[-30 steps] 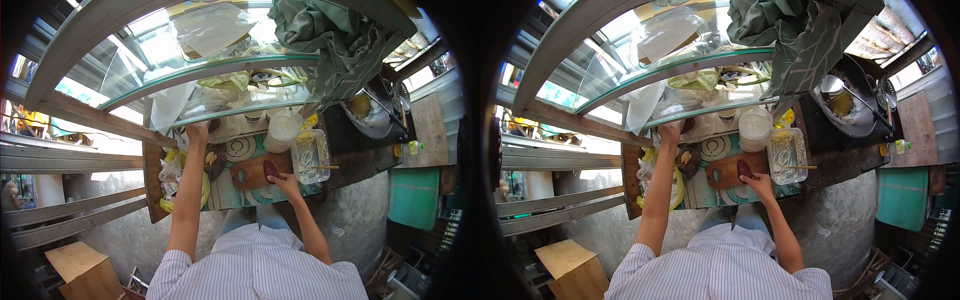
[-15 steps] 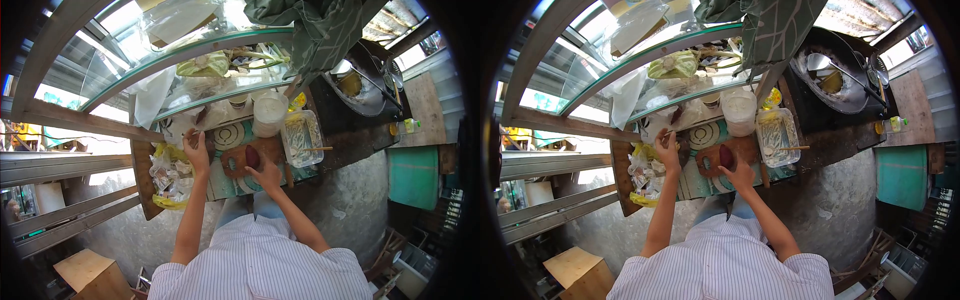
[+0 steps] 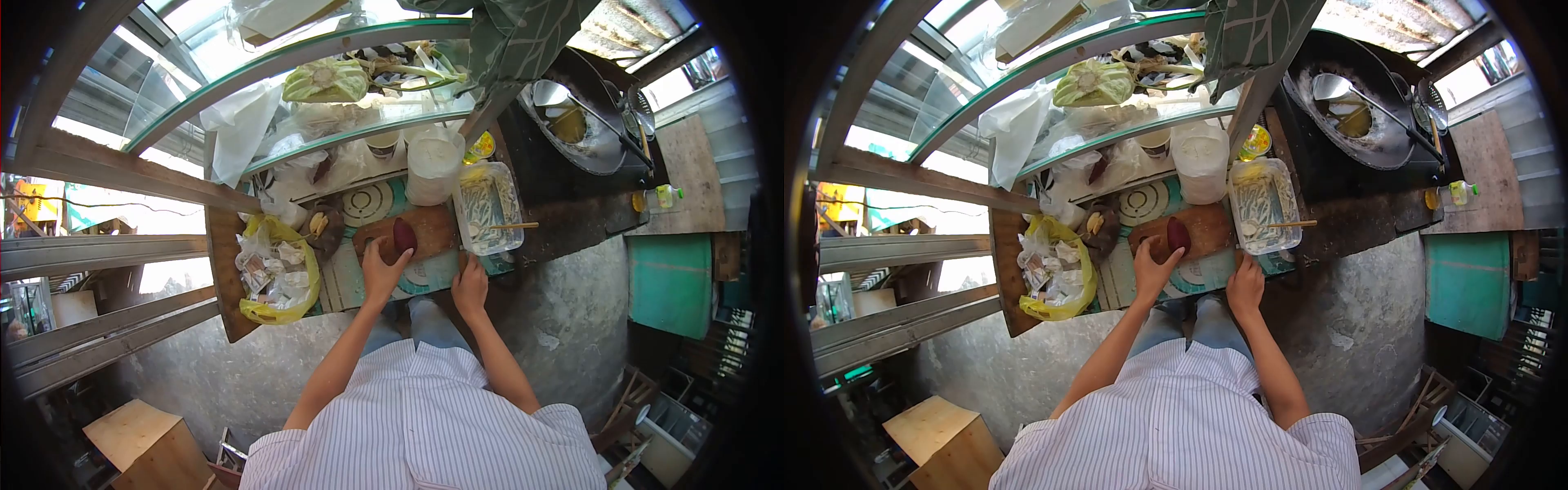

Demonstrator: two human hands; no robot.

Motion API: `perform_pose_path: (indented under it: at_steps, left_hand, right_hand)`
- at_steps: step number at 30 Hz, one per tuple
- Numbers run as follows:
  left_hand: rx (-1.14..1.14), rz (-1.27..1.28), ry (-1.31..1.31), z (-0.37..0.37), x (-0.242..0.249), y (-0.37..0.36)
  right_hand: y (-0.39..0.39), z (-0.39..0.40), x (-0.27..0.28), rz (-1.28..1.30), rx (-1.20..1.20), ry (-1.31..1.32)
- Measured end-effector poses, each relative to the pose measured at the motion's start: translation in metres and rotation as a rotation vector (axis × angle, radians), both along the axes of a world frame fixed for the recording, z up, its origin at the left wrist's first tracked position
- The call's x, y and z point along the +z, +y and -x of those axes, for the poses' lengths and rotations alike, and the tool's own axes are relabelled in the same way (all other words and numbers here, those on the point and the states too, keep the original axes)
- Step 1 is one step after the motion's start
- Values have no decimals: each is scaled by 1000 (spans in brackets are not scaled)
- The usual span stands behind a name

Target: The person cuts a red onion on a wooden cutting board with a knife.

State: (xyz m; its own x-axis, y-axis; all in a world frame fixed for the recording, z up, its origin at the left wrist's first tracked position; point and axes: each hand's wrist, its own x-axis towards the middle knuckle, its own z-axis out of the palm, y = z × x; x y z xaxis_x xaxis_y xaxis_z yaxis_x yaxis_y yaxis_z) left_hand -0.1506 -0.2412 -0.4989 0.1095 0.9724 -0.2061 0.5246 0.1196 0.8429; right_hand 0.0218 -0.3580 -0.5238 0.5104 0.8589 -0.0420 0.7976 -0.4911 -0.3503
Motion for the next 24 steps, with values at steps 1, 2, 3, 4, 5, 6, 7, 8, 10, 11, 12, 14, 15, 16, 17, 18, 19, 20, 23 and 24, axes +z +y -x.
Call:
perform_pose_path:
  at_steps: [1, 2, 3, 4, 5, 6, 7, 8, 10, 11, 12, 14, 15, 16, 17, 18, 19, 20, 23, 24]
  left_hand:
    - [-45, -93, 41, -4, 1, 3]
    - [-49, -93, 41, -8, 2, 7]
    - [-74, -99, 88, -12, 3, 11]
    - [-99, -105, 136, -15, 5, 15]
    - [-104, -109, 132, -18, 7, 18]
    - [-127, -104, 145, -19, 2, 21]
    - [-150, -99, 158, -18, -3, 23]
    - [-153, -102, 156, -18, -8, 24]
    - [-163, -57, 160, -17, -16, 27]
    - [-168, -60, 156, -16, -20, 27]
    - [-198, -66, 115, -16, -20, 29]
    - [-231, -75, 70, -12, -22, 31]
    - [-295, -78, 60, -10, -15, 32]
    - [-356, -80, 50, -9, -12, 33]
    - [-351, -82, 46, -9, -10, 33]
    - [-408, -115, 103, -8, -9, 33]
    - [-467, -146, 164, -7, -8, 32]
    - [-464, -143, 168, -6, -7, 29]
    - [-420, -221, 181, -7, 0, 26]
    - [-421, -211, 216, -6, 0, 25]
  right_hand:
    - [4, -4, -3, 45, -23, 43]
    - [4, -7, -6, 89, -48, 85]
    - [3, -6, -2, 88, -52, 84]
    - [1, -6, 3, 50, -6, 9]
    - [-1, -7, 8, 11, 41, -67]
    - [-3, -5, 13, 9, 37, -70]
    - [-6, -1, 18, -10, -58, 43]
    - [-9, 3, 23, -32, -151, 156]
    - [-14, 7, 34, -17, -212, 246]
    - [-17, 9, 38, 1, -268, 339]
    - [-22, 12, 36, -5, -272, 335]
    - [-34, 20, 32, -118, -260, 402]
    - [-37, 25, 34, -122, -261, 398]
    - [-39, 33, 40, -228, -262, 481]
    - [-40, 38, 46, -334, -258, 565]
    - [-42, 41, 49, -327, -271, 648]
    - [-46, 42, 41, -324, -268, 650]
    - [-48, 43, 30, -329, -216, 650]
    - [-44, 38, 19, -223, -285, 1025]
    - [-43, 33, 16, -93, -405, 1392]
